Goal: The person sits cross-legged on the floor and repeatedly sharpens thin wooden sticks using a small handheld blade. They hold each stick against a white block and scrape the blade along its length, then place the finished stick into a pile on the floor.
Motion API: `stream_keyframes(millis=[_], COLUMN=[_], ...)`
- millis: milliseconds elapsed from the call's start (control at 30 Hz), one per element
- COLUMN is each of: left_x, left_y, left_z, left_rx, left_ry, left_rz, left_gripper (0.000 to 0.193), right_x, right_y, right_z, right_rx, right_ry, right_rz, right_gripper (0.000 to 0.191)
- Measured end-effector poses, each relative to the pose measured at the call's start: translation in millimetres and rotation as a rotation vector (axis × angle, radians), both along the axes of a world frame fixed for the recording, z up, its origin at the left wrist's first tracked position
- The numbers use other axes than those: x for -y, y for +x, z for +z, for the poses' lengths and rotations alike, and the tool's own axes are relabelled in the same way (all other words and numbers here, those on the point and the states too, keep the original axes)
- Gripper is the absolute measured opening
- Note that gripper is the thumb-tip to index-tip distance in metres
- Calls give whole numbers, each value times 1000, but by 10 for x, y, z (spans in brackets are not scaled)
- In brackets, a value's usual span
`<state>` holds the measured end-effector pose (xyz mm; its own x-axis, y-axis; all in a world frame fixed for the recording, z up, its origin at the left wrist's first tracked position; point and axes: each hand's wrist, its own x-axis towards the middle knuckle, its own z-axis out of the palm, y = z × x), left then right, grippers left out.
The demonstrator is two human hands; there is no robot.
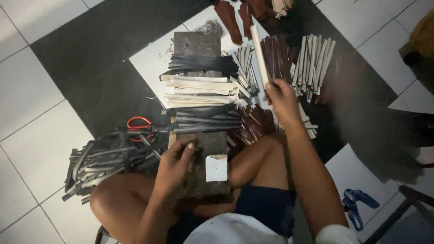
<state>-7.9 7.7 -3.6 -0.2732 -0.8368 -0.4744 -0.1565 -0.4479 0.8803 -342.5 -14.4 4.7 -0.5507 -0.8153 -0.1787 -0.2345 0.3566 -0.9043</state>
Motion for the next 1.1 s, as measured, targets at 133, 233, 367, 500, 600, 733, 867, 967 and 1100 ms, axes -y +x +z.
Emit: stream_keyframes(millis=[133, 233, 367, 500, 600, 733, 867, 967, 1100], left_x=[-18, 17, 49, 31, 26, 24, 28, 18, 21], left_y=[206, 287, 278, 260, 368, 478, 476, 493, 519], left_z=[-63, -139, -240, -263, -237, -222, -204, -167, -153], left_rx=[74, 102, 100, 72, 100, 87, 38, 88, 72], left_ry=[-173, -109, -211, -312, -385, -323, -223, -251, -399], left_rz=[-8, 84, 78, 41, 30, 96, 137, 99, 102], left_gripper=[29, 28, 26, 23, 22, 22, 21, 20, 18], right_x=[236, 323, 651, 1088, 1244, 1241, 1191, 1053, 580], right_y=[97, 240, 492, 751, 834, 866, 879, 857, 922], right_z=[-240, -287, -94, 32, 40, 11, 115, 264, 281], right_rx=[-484, -415, -715, -991, -986, -1008, -791, -686, -599], right_ry=[100, -103, -406, -394, -240, -278, -152, -279, -149], right_rz=[131, 38, 327, 491, 548, 519, 530, 530, 609], right_gripper=[42, 29, 25, 36, 34, 37, 35, 30, 24])
